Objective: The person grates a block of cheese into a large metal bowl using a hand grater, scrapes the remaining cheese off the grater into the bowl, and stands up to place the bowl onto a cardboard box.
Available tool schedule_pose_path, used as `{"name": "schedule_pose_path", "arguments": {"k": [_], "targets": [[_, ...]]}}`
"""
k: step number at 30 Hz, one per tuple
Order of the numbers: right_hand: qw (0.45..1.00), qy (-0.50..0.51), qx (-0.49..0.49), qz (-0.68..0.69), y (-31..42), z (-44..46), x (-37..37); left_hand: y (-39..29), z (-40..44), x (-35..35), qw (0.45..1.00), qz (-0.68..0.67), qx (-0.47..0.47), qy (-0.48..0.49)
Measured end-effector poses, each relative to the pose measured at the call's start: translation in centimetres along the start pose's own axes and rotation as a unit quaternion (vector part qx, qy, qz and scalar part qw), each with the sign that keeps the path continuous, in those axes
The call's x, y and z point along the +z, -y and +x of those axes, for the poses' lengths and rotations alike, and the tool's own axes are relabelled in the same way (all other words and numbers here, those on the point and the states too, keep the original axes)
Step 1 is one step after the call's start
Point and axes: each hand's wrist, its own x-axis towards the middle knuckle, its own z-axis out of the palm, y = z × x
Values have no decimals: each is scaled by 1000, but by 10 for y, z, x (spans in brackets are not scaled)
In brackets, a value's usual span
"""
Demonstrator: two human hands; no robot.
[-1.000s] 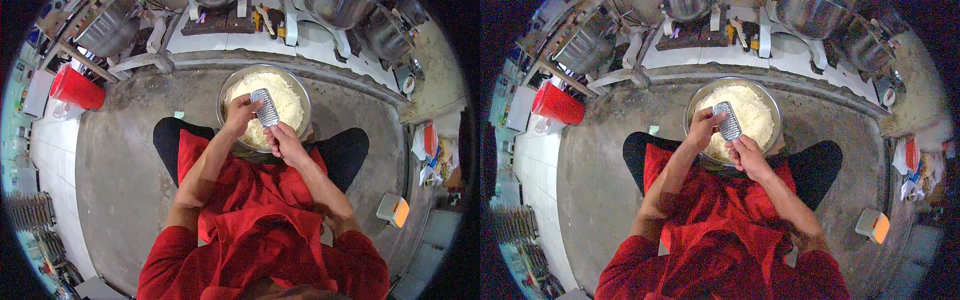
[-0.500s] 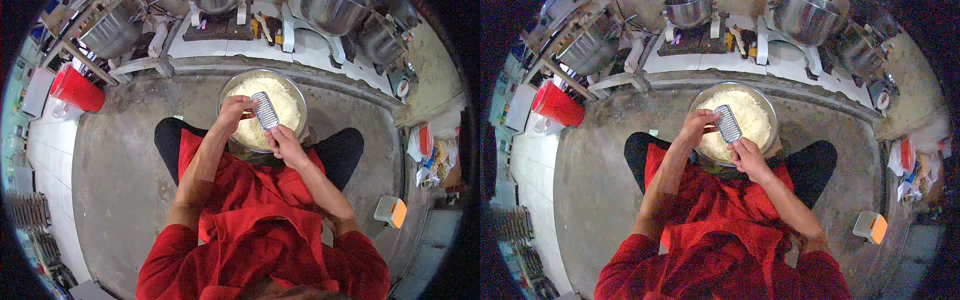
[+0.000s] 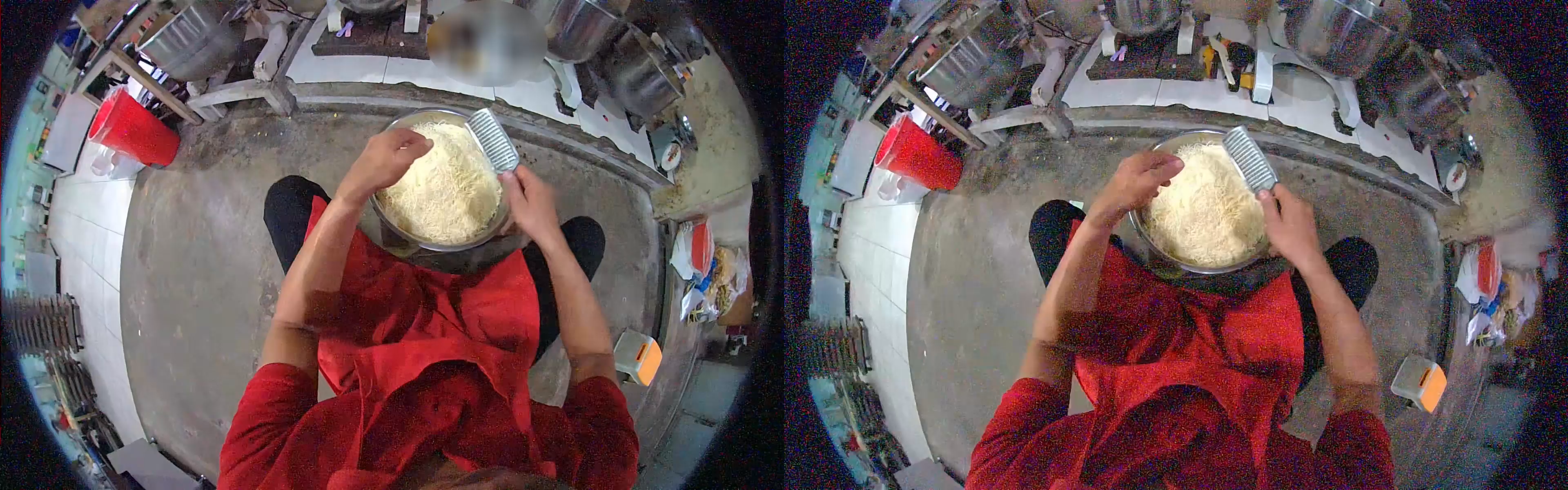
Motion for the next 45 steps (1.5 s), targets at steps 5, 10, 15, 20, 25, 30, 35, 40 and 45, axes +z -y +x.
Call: {"name": "schedule_pose_path", "arguments": {"k": [5,10,15,20,25,30,35,40,45], "targets": [[991,28,9,-130,-36,51,13,50,42,16,979,195,62,12],[987,73,75,-124,-86,77,58,76,54,39,960,267,-4,86],[987,28,-17,-160,-102,96,68,87,80,33,972,214,-4,97],[968,198,95,-123,-98,93,71,81,88,39,984,133,-81,92],[974,190,63,-107,-80,76,77,78,56,38,990,86,-111,21],[973,187,80,-105,-12,62,40,21,8,-3,990,60,-129,-9],[943,245,183,-129,93,61,-22,-36,-21,-93,991,58,-119,32],[932,224,263,-107,181,55,-71,-49,-36,-201,958,102,-236,127],[928,255,253,-94,229,47,-81,-1,-67,-277,932,175,-307,82]]}}
